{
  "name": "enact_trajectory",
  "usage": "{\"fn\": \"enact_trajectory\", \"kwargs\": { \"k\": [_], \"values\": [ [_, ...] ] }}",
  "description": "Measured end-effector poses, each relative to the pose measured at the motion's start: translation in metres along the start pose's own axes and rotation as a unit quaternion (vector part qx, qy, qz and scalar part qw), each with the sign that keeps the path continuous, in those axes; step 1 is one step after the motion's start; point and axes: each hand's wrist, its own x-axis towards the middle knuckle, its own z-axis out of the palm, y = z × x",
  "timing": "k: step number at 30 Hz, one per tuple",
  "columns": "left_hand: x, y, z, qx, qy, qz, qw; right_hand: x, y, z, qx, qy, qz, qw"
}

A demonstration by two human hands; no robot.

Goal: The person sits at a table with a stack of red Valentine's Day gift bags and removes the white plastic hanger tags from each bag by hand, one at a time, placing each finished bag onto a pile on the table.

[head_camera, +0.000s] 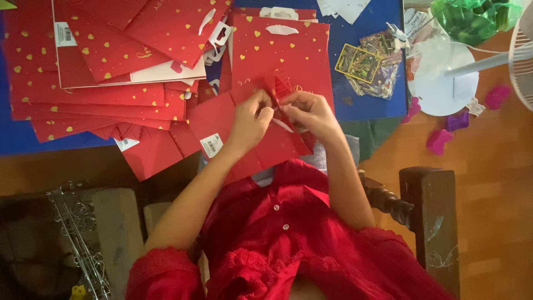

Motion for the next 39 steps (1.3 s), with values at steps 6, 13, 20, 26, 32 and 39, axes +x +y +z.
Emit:
{"fn": "enact_trajectory", "kwargs": {
  "k": [6,13,20,26,32,39],
  "values": [
    [0.006,-0.012,0.003,-0.119,-0.009,-0.045,0.992,-0.004,-0.012,-0.003,0.038,-0.029,-0.012,0.999],
    [0.007,0.009,0.005,-0.099,0.001,-0.025,0.995,0.005,0.006,-0.001,-0.018,0.013,-0.08,0.997],
    [0.005,0.023,0.008,0.028,0.037,0.035,0.998,0.001,0.006,-0.009,0.026,-0.001,-0.025,0.999],
    [0.009,0.007,0.004,0.058,0.038,0.047,0.997,0.003,0.011,-0.012,-0.002,0.013,-0.044,0.999],
    [0.019,-0.024,0.008,-0.218,-0.027,-0.059,0.974,0.005,0.018,-0.015,0.045,0.002,-0.062,0.997],
    [0.019,-0.014,0.006,-0.129,0.001,-0.05,0.99,0.01,0.022,-0.012,0.069,0.03,-0.05,0.996]
  ]
}}
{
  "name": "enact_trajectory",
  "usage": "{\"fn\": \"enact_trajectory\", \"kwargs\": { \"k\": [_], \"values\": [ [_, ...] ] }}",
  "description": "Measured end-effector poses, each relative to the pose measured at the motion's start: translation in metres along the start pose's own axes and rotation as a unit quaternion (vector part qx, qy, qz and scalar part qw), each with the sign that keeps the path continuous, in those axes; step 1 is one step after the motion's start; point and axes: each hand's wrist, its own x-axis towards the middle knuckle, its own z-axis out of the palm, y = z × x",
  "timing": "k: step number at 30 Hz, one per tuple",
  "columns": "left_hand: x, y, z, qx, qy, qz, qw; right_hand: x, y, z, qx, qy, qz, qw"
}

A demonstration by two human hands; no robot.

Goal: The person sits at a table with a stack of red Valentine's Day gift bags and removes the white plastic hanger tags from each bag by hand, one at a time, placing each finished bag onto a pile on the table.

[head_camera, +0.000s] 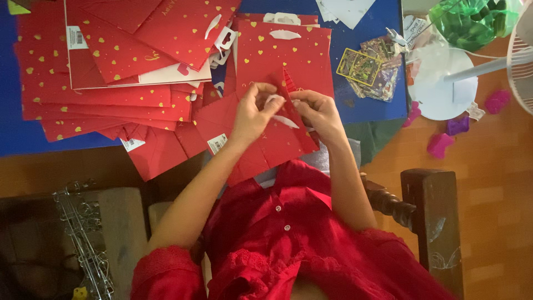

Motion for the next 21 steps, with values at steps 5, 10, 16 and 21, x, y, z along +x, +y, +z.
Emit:
{"fn": "enact_trajectory", "kwargs": {
  "k": [5,10,16,21],
  "values": [
    [-0.004,0.004,0.006,0.125,0.026,0.075,0.989,0.0,0.001,0.002,-0.018,0.006,-0.011,1.0],
    [0.006,-0.007,-0.001,-0.019,-0.015,-0.017,1.0,0.0,-0.005,0.007,-0.06,0.016,-0.012,0.998],
    [0.011,-0.009,-0.006,-0.271,-0.06,-0.032,0.96,0.0,-0.006,0.008,-0.084,0.053,0.012,0.995],
    [0.01,0.001,0.006,-0.136,-0.015,-0.013,0.991,0.005,0.003,0.005,-0.077,0.04,-0.025,0.996]
  ]
}}
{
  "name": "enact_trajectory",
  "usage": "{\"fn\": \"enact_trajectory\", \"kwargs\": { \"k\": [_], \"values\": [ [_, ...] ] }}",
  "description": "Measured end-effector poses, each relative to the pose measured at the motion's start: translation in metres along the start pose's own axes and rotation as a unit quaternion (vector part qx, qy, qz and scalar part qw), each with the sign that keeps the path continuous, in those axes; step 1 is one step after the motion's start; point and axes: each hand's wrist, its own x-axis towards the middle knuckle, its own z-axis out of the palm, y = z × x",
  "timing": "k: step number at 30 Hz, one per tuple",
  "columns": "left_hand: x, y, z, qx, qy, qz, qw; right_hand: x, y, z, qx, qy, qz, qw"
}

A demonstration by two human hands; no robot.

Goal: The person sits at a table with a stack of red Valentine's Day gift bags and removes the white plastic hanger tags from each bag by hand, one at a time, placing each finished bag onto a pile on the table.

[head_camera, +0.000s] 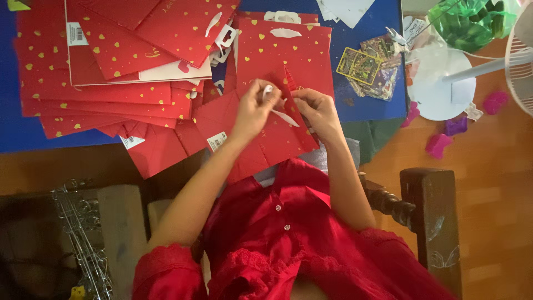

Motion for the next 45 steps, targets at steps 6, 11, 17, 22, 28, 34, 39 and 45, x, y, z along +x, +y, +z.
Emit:
{"fn": "enact_trajectory", "kwargs": {
  "k": [6,11,17,22,28,34,39,45],
  "values": [
    [-0.013,0.007,0.005,0.333,0.038,0.183,0.924,-0.001,0.003,-0.001,-0.017,0.017,-0.003,1.0],
    [-0.01,0.001,-0.003,0.259,-0.005,0.123,0.958,-0.001,-0.001,0.001,-0.041,0.008,-0.027,0.999],
    [0.001,-0.01,-0.013,-0.038,-0.049,0.004,0.998,-0.003,-0.003,0.002,-0.028,0.015,-0.029,0.999],
    [0.0,0.003,-0.017,-0.108,-0.041,-0.018,0.993,-0.002,0.0,0.002,-0.006,0.011,-0.026,1.0],
    [-0.012,0.017,0.006,0.315,0.008,0.107,0.943,-0.002,0.0,0.002,-0.043,0.039,-0.002,0.998],
    [-0.013,0.016,0.002,0.318,0.02,0.171,0.932,0.0,0.001,0.004,-0.026,0.026,-0.038,0.999],
    [-0.007,0.005,-0.006,0.267,0.004,0.025,0.963,0.001,0.002,0.008,-0.034,0.053,-0.055,0.997],
    [-0.005,0.003,-0.004,0.184,0.017,0.075,0.98,0.001,-0.002,0.008,-0.035,0.039,-0.069,0.996]
  ]
}}
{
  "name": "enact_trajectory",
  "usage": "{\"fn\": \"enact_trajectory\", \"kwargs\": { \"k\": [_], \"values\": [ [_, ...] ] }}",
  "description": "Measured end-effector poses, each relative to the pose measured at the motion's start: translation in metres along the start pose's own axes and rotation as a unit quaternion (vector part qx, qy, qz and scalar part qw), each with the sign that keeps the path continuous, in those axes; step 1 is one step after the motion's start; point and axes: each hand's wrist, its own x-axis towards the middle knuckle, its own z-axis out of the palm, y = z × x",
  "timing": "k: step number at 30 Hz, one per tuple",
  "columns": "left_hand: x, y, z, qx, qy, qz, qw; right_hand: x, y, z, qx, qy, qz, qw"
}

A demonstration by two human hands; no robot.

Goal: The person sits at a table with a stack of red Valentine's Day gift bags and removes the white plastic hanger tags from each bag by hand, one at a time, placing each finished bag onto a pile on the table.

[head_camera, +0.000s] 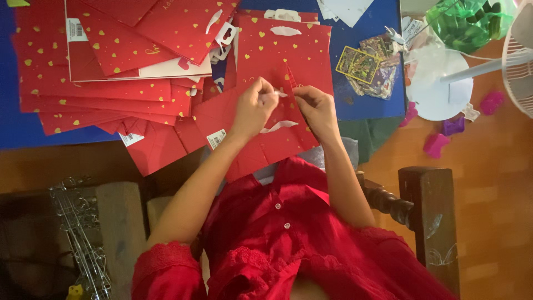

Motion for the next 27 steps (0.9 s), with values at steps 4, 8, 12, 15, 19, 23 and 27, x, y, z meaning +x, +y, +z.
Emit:
{"fn": "enact_trajectory", "kwargs": {
  "k": [4,8,12,15,19,23,27],
  "values": [
    [-0.002,0.012,0.006,0.059,0.03,0.074,0.995,0.0,-0.002,-0.001,-0.012,-0.005,0.01,1.0],
    [-0.003,0.018,0.01,0.101,0.035,0.052,0.993,-0.001,-0.007,0.0,-0.011,-0.006,0.011,1.0],
    [-0.004,0.017,0.013,0.123,0.049,0.026,0.991,-0.001,-0.011,0.003,-0.029,0.027,0.061,0.997],
    [-0.005,0.017,0.013,0.125,0.068,0.072,0.987,0.001,-0.01,0.003,-0.03,0.019,0.031,0.999],
    [-0.004,0.018,0.01,0.111,0.047,0.043,0.992,0.003,-0.008,0.002,0.007,0.018,0.054,0.998],
    [-0.007,0.019,0.013,0.092,0.051,0.049,0.993,0.003,-0.011,0.005,0.026,0.025,0.061,0.998],
    [-0.008,0.017,0.015,0.046,0.073,0.106,0.991,0.0,-0.022,0.008,-0.001,0.025,0.089,0.996]
  ]
}}
